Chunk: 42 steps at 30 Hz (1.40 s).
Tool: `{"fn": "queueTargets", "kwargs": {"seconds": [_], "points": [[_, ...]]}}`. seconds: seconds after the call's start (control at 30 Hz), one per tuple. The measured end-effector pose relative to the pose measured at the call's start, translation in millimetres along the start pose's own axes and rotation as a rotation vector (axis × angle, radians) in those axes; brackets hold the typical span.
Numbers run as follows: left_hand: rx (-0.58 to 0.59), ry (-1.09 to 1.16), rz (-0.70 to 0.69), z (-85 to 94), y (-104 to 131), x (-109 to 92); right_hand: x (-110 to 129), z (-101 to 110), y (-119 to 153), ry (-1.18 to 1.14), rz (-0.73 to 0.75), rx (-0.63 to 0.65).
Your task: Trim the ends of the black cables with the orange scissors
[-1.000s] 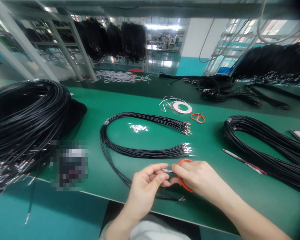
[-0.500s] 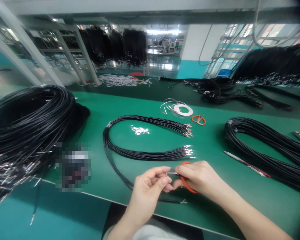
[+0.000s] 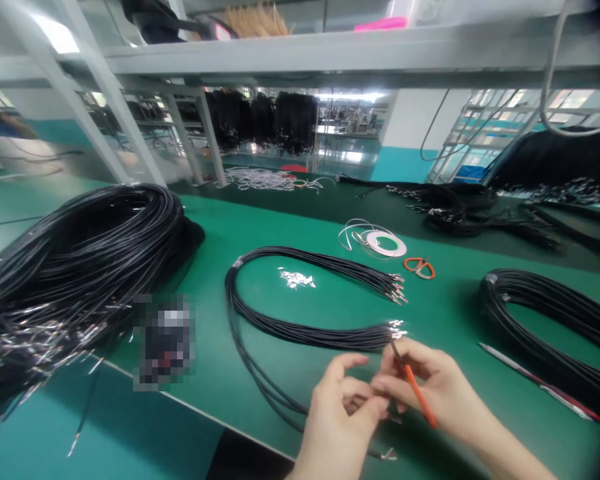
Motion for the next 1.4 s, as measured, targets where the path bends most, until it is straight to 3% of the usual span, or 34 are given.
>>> {"fn": "queueTargets", "kwargs": {"seconds": [0.13,0.23,0.3,0.37,0.57,0.67,0.73,0.77,0.87,0.93,1.03,1.13,1.27,1.4], "points": [[0.066,-0.384,-0.203,4.3,3.0,-7.9,6.5,15.8,-3.5,0.223,0.095,-0.086],[0.184,-0.806,-0.389,5.2,8.1,-10.0,-2.6,38.9,-10.0,0.176,0.022,-0.286],[0.276,-0.969,-0.460,4.5,11.9,-4.7,-7.0,50.7,-13.4,0.167,-0.009,-0.378],[0.370,-1.051,-0.542,2.1,16.2,2.0,-7.4,55.7,-16.6,0.255,-0.011,-0.385],[0.534,-1.189,-0.711,-1.0,23.2,22.4,-16.2,55.1,-22.9,0.653,-0.050,-0.235],[0.640,-1.118,-0.685,5.0,19.2,16.6,-18.9,58.8,-22.3,0.630,-0.070,-0.159],[0.708,-0.977,-0.629,9.3,11.2,-2.5,-13.4,61.4,-19.6,0.481,-0.075,-0.132],[0.685,-0.902,-0.600,11.3,3.9,-16.4,-8.6,62.2,-17.7,0.388,-0.067,-0.134],[0.409,-0.781,-0.575,13.9,-27.1,-61.0,8.6,60.7,-11.8,0.128,-0.014,-0.162],[0.436,-0.683,-0.525,3.8,-45.3,-75.4,18.4,58.4,-8.5,0.015,0.030,-0.192],[0.555,-0.531,-0.366,-12.8,-62.7,-72.0,27.4,58.0,-5.0,-0.064,0.059,-0.216],[0.501,-0.386,-0.246,-14.9,-71.0,-57.0,30.0,59.0,-2.5,-0.040,0.051,-0.139],[0.442,-0.223,-0.189,-10.7,-74.5,-42.9,20.2,50.8,0.8,0.143,0.012,-0.038],[0.444,-0.188,-0.187,-13.3,-73.8,-41.5,4.4,35.3,3.0,0.042,-0.003,-0.221]]}}
Point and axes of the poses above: each hand's wrist, its own y-axis away from the middle knuckle, its own z-axis out of the back of the hand, x = y × z, the point moved 4 cm from there along -y, towards the middle knuckle, and after that the axes turned 5 degrees about -z, right-handed, at the moved point
